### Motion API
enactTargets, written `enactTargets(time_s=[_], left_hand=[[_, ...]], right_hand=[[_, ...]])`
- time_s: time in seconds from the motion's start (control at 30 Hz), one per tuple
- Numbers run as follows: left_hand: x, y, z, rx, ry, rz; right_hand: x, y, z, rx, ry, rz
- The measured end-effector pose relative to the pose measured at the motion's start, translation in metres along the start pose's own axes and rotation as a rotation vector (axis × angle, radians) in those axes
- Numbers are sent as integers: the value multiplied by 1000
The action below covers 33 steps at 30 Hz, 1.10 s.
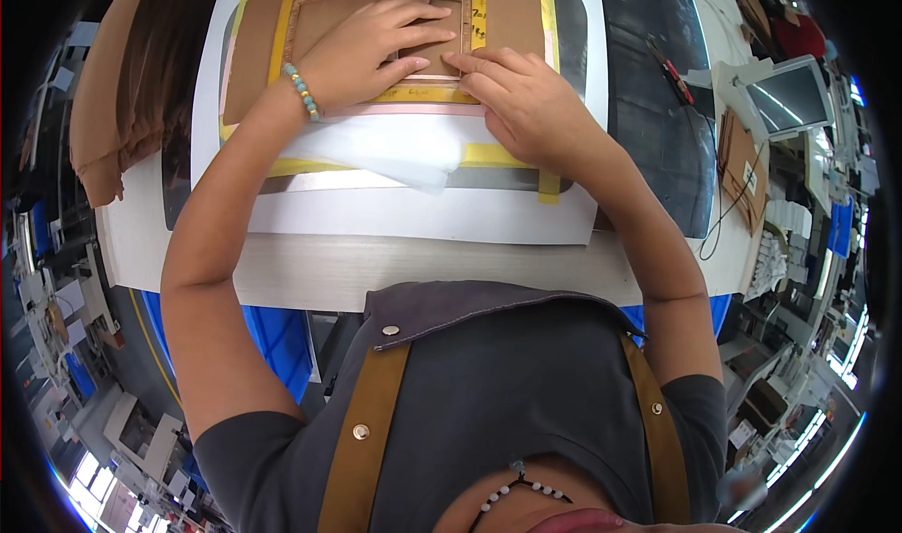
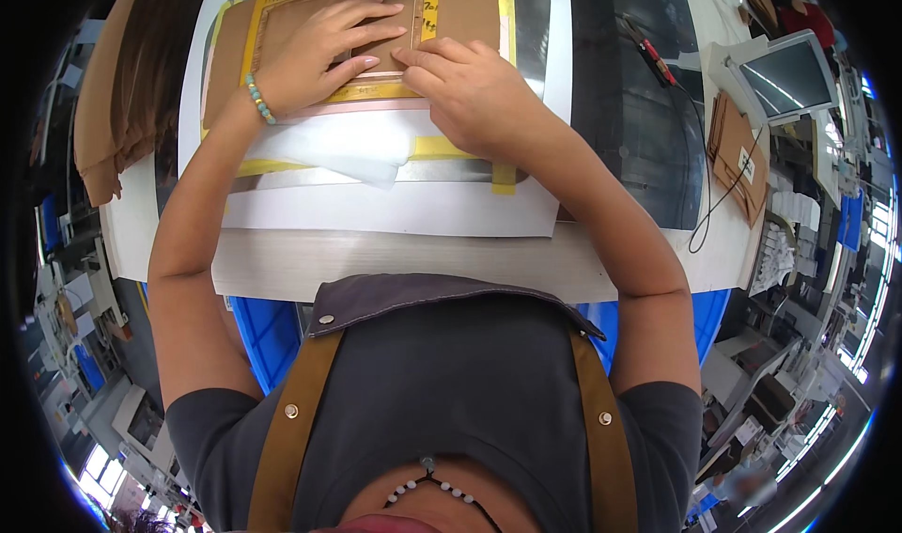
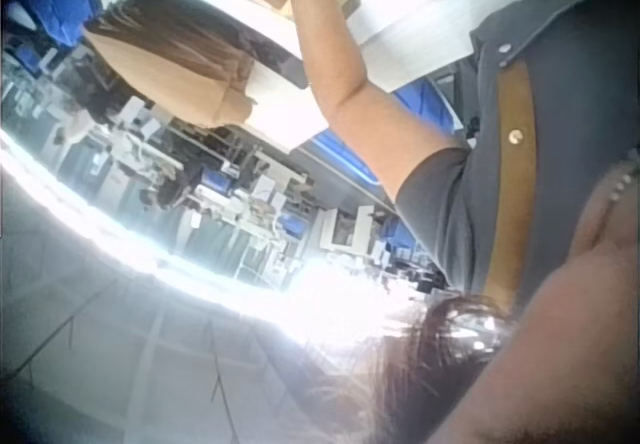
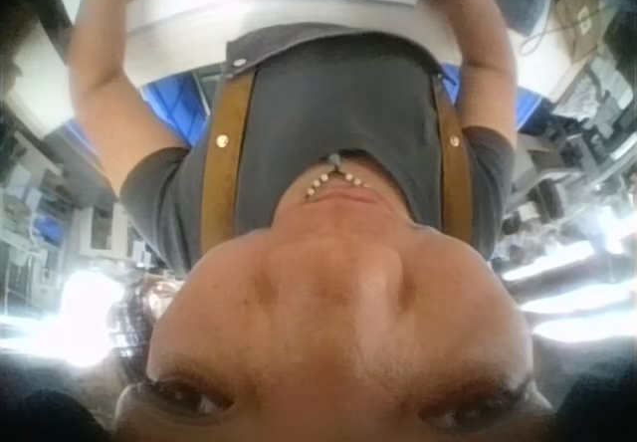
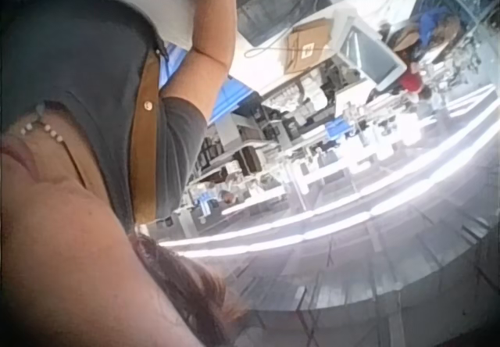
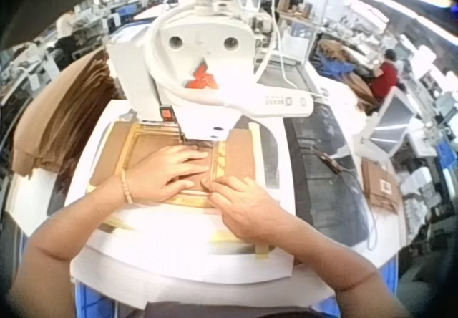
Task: Sewing and trimming leather components for bags using an industrial sewing machine.
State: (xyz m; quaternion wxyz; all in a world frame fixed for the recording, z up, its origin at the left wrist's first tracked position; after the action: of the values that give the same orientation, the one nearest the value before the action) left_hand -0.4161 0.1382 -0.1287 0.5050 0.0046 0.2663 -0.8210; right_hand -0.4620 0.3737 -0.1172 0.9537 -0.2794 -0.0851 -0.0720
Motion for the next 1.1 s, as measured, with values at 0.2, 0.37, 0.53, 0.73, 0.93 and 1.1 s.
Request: enactTargets(time_s=[0.2, 0.37, 0.53, 0.73, 0.93, 1.1], left_hand=[[10, 3, 11, 107, 86, -62], [-2, 3, 10, 83, 21, -51], [-3, 2, 11, 99, 8, -26], [6, 6, 15, 108, 143, -37], [3, 4, 12, 140, 71, -85], [1, 6, 12, 166, 8, -86]], right_hand=[[4, 3, -6, -27, 146, 34], [3, 3, -4, -51, 156, 39], [2, 5, -5, -40, 159, 38], [4, 5, -4, -61, 154, 35], [2, 7, -5, -71, 144, 27], [-4, 6, 6, -111, 15, -72]])
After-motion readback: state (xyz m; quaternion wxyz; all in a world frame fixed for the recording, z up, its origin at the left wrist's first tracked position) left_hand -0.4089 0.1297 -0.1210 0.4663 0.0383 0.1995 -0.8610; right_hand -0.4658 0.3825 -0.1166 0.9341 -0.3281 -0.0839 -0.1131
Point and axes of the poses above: each hand's wrist, its own y-axis away from the middle knuckle, its own z-axis out of the back of the hand, x = y × z, the point moved 3 cm from there along -y, towards the middle knuckle, and after that the axes turned 12 degrees about -x, right-handed, at the moved point
